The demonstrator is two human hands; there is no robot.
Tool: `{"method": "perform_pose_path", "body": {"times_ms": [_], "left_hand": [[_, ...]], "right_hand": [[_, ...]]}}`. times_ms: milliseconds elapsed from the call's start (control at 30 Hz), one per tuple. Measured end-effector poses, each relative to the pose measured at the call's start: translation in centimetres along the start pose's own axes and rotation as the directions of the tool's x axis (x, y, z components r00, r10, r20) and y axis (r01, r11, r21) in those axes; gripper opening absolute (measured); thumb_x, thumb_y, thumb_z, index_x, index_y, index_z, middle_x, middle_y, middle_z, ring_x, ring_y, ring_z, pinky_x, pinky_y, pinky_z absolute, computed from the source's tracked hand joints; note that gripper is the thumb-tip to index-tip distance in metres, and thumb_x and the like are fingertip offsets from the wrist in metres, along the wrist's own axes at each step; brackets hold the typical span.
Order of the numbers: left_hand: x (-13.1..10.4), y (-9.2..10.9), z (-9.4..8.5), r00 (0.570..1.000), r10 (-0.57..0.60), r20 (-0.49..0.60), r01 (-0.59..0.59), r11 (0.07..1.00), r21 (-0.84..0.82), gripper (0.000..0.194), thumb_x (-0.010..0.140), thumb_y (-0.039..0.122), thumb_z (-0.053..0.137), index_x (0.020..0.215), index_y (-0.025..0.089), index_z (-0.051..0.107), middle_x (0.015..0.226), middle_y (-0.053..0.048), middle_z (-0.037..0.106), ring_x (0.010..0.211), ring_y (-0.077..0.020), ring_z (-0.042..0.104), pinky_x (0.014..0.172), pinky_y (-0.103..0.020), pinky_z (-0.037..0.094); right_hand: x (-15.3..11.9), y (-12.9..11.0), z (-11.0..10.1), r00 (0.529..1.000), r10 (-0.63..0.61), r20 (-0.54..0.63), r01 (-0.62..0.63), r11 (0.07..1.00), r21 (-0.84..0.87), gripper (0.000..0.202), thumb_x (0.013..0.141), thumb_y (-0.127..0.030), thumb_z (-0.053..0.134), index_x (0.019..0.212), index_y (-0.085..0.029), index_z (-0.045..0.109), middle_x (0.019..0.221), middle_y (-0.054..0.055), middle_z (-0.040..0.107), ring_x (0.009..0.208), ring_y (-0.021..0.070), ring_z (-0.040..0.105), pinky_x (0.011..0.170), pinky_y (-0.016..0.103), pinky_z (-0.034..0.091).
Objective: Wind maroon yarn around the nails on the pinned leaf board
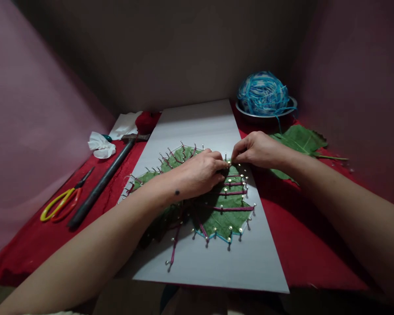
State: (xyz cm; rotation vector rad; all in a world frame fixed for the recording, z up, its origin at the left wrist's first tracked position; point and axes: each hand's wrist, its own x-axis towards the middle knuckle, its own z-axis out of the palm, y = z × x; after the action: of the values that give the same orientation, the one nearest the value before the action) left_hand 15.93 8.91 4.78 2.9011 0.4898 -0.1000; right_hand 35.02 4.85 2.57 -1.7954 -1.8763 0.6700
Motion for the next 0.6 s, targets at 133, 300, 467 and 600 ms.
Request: {"method": "perform_pose_path", "body": {"times_ms": [133,300,467,600], "left_hand": [[0.2,0.1,-0.1,0.999,0.037,-0.005,-0.036,0.997,0.075,0.021,0.09,0.02,0.049,0.103,0.014,0.066,0.099,-0.008,0.061,0.096,-0.0192,0.052,0.09,-0.03,0.039],[1.1,0.5,0.4,0.996,0.082,-0.019,-0.08,0.99,0.113,0.024,0.091,0.016,0.046,0.095,0.014,0.069,0.096,-0.008,0.062,0.094,-0.018,0.054,0.088,-0.029,0.042],[1.1,0.3,0.5,0.995,0.089,-0.053,-0.085,0.994,0.07,0.027,0.091,0.016,0.045,0.092,0.015,0.072,0.094,-0.008,0.064,0.088,-0.0161,0.058,0.082,-0.027,0.044],[0.6,0.2,0.1,0.988,0.014,-0.156,-0.015,1.0,-0.008,0.025,0.09,0.019,0.047,0.093,0.016,0.072,0.096,-0.006,0.066,0.079,-0.0133,0.06,0.074,-0.026,0.045]], "right_hand": [[0.3,1.1,-0.2,0.996,-0.079,0.041,0.072,0.985,0.159,0.015,0.07,-0.014,0.059,0.074,-0.014,0.073,0.065,0.002,0.068,0.059,0.0112,0.054,0.058,0.025,0.041],[0.6,1.9,-0.2,0.991,-0.109,0.078,0.086,0.963,0.254,0.015,0.068,-0.016,0.062,0.075,-0.016,0.075,0.071,0.002,0.071,0.064,0.0129,0.059,0.062,0.025,0.044],[0.4,1.6,-0.4,0.996,-0.052,0.068,0.035,0.974,0.222,0.014,0.065,-0.013,0.061,0.071,-0.015,0.074,0.065,0.001,0.068,0.06,0.0116,0.055,0.058,0.024,0.042],[0.1,0.6,-0.3,0.999,0.015,0.047,-0.019,0.995,0.093,0.015,0.065,-0.011,0.058,0.068,-0.015,0.073,0.051,-0.001,0.058,0.05,0.0093,0.046,0.049,0.024,0.035]]}}
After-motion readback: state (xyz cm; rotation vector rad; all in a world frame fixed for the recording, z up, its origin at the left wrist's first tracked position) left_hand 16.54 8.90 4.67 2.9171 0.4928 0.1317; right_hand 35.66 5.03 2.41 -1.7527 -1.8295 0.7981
